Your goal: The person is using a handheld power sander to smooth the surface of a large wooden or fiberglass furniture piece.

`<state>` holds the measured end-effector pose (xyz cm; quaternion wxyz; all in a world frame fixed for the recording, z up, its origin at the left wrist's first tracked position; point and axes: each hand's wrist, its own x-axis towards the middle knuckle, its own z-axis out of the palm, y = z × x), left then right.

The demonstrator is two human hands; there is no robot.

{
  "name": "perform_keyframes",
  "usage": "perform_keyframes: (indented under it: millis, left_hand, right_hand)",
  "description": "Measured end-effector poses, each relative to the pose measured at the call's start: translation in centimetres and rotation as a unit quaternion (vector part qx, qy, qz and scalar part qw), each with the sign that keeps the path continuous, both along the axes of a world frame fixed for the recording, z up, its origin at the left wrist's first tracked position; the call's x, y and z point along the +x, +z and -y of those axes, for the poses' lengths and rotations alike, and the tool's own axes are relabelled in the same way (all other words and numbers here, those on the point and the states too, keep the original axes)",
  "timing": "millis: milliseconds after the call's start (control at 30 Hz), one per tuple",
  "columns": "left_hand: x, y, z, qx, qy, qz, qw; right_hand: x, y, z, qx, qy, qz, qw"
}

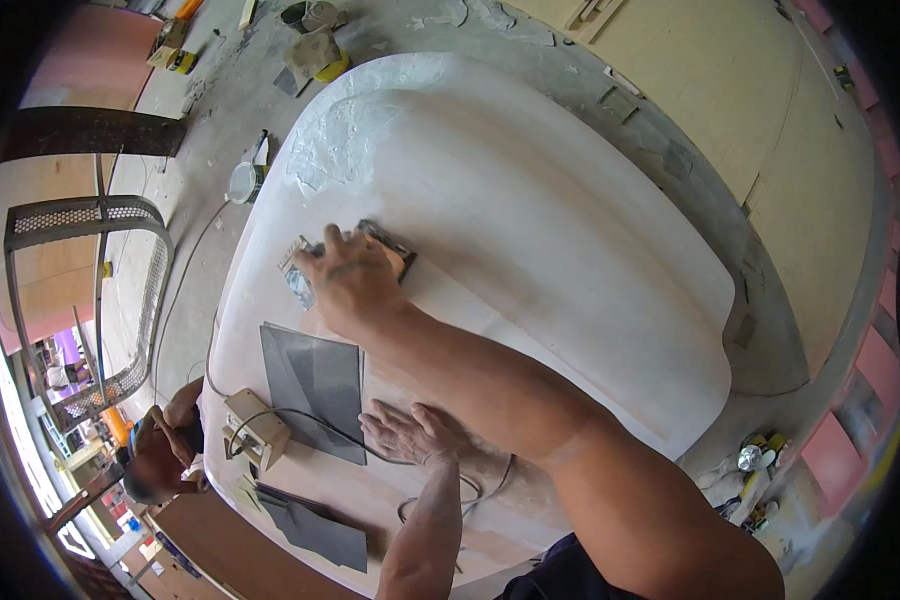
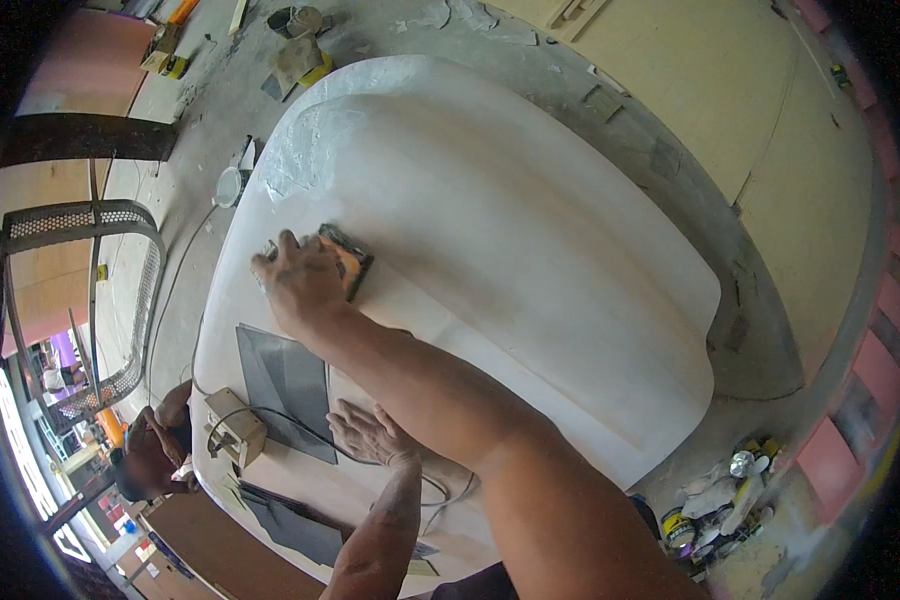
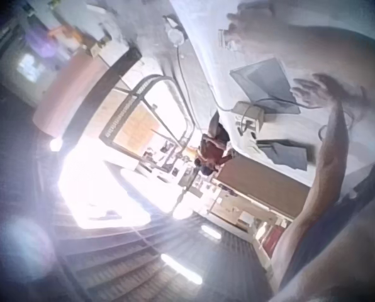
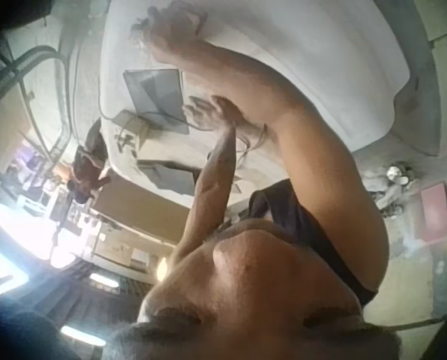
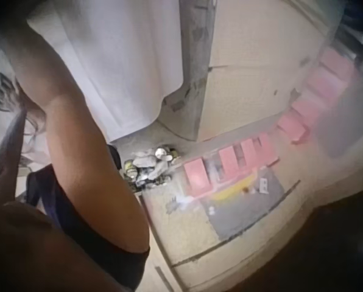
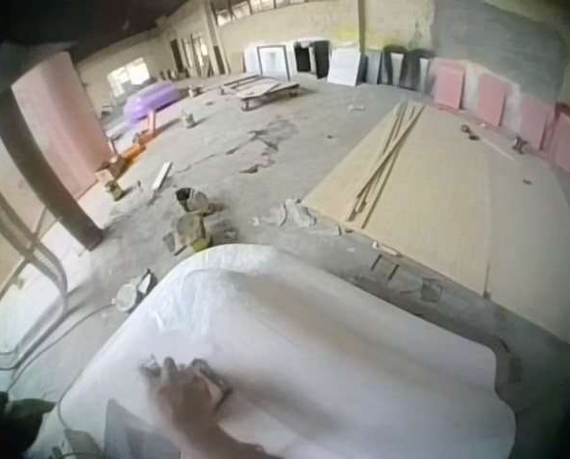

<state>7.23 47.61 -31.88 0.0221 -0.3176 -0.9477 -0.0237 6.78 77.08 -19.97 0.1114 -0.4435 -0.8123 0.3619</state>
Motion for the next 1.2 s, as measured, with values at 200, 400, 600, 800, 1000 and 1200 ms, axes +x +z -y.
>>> perform_keyframes:
  millis: [200,400,600,800,1000,1200]
  left_hand:
    - [0.0,-0.3,0.3,-0.001,-0.012,-0.001,1.000]
    - [-0.1,-0.7,0.5,-0.002,0.003,0.008,1.000]
    - [-0.6,-1.0,1.0,-0.019,-0.007,-0.021,1.000]
    - [0.1,-0.4,0.2,0.006,-0.007,-0.010,1.000]
    - [-0.2,-0.3,0.3,0.023,0.022,0.049,0.998]
    - [-0.1,-0.6,0.3,0.008,0.023,0.046,0.999]
  right_hand:
    - [-0.7,0.0,-0.4,0.000,0.016,0.026,1.000]
    - [0.4,0.3,-0.8,-0.008,0.043,0.016,0.999]
    - [-0.8,0.2,-0.5,-0.030,0.048,-0.002,0.998]
    - [0.4,0.5,0.1,0.008,0.051,0.019,0.998]
    - [-0.8,0.8,-0.2,-0.052,0.054,0.023,0.997]
    - [-1.9,0.1,-2.4,-0.040,-0.024,-0.018,0.999]
